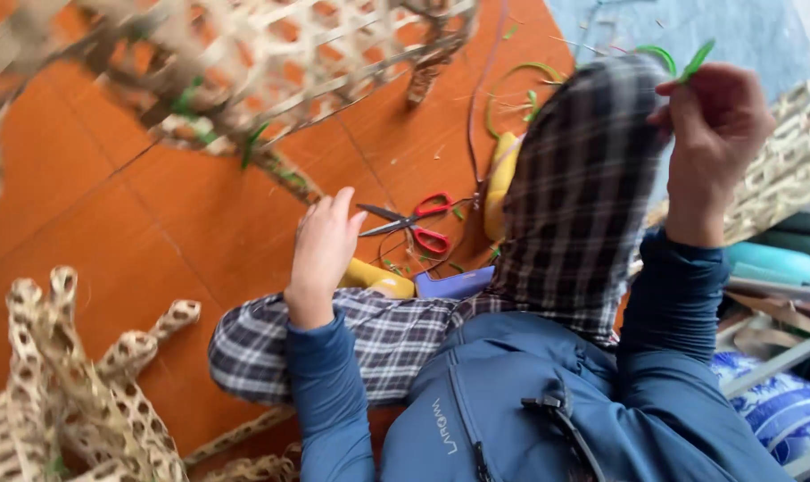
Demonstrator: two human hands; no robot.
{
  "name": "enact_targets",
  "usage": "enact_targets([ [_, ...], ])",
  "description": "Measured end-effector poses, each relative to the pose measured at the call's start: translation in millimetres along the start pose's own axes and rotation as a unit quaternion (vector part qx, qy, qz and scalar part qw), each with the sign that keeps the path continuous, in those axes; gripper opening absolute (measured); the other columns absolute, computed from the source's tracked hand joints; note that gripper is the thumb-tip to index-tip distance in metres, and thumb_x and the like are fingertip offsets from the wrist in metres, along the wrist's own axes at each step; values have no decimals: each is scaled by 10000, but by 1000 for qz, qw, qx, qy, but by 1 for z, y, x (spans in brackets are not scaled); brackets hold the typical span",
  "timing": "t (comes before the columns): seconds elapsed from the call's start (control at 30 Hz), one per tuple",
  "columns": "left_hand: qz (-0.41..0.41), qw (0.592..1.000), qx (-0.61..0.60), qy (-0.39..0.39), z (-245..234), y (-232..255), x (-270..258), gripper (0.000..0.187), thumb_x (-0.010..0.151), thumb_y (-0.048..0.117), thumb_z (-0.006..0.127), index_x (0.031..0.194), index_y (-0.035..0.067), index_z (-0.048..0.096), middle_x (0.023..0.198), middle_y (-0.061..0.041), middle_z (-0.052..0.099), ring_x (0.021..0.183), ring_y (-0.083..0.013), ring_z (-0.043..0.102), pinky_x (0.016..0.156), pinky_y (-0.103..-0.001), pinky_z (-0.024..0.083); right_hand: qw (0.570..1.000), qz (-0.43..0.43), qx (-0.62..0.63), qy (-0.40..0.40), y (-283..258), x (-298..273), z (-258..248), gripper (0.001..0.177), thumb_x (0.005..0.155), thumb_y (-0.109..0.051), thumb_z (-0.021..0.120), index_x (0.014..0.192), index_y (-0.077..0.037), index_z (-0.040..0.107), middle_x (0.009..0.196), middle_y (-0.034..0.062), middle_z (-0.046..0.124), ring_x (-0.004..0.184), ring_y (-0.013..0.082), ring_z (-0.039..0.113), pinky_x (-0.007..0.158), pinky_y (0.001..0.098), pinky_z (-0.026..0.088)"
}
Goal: Weaving bamboo strips and securing them with plastic ties to assemble a giraffe sculpture.
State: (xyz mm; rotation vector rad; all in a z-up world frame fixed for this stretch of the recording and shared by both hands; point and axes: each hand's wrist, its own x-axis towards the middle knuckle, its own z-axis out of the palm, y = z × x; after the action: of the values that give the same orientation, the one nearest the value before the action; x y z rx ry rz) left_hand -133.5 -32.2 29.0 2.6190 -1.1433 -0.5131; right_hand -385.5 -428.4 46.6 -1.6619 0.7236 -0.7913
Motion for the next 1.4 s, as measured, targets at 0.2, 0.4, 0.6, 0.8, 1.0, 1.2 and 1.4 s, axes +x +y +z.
enact_targets([
  [0.2, 74, 994, -64, -45, -17, 65, 30, 407, 998, 157, 718, 1379, 23, 674, 1096, -168, 736, 894, -373, 708, 795, -471, 573, 982, 147, -6, 118, 129, 1, -31, 60, 1125, -6, 677, 1151, -41, 719, 936, 49, 739, 716, 98, 663, 633, 206, 533],
  [0.4, 89, 971, -220, -35, 11, 99, 48, 1194, 860, 412, 928, 1739, 8, 228, 1612, -414, 426, 1453, -595, 474, 1188, -613, 424, 964, 204, -80, 148, 283, -7, -38, 39, 1035, 7, 721, 1038, -19, 750, 788, 139, 736, 607, 181, 709, 511, 259, 534],
  [0.6, 34, 964, -259, -40, 40, 86, 51, 1490, 681, 486, 995, 1745, -4, 72, 1637, -444, 370, 1490, -619, 409, 1231, -669, 353, 912, 124, -385, 63, 360, 9, 6, 379, 921, 33, 771, 1269, -118, 769, 1175, 155, 669, 1114, 429, 679, 978, 520, 560],
  [0.8, 52, 959, -279, -28, 48, 89, 51, 1527, 634, 464, 1001, 1722, -43, 57, 1624, -441, 383, 1485, -624, 430, 1222, -690, 366, 869, 274, -407, -68, 413, 9, 59, 166, 969, -115, 747, 1073, -204, 841, 1005, 128, 823, 998, 400, 797, 875, 558, 635],
  [1.0, 28, 959, -280, -44, 42, 98, 54, 1544, 661, 483, 998, 1750, 44, -4, 1660, -406, 332, 1513, -618, 376, 1248, -708, 321, 828, 296, -464, -104, 422, -1, 72, 334, 1058, -420, 709, 1072, -91, 653, 994, 213, 777, 999, 430, 798, 842, 569, 652],
  [1.2, 80, 972, -196, -102, 5, 84, 64, 1109, 991, 462, 765, 1759, 37, 87, 1607, -395, 460, 1435, -585, 506, 1182, -692, 397, 924, 359, -99, 93, 340, 5, 24, 278, 903, 40, 640, 1171, -30, 653, 823, 251, 754, 578, 368, 759, 479, 475, 642],
  [1.4, 134, 978, -157, 7, -19, 56, 57, 484, 996, 202, 717, 1447, 45, 640, 1333, -140, 771, 1121, -344, 746, 949, -413, 575, 938, 244, 235, 71, 154, 47, -48, 301, 995, -43, 589, 1289, -78, 640, 1032, 65, 736, 897, 159, 757, 767, 217, 611],
])
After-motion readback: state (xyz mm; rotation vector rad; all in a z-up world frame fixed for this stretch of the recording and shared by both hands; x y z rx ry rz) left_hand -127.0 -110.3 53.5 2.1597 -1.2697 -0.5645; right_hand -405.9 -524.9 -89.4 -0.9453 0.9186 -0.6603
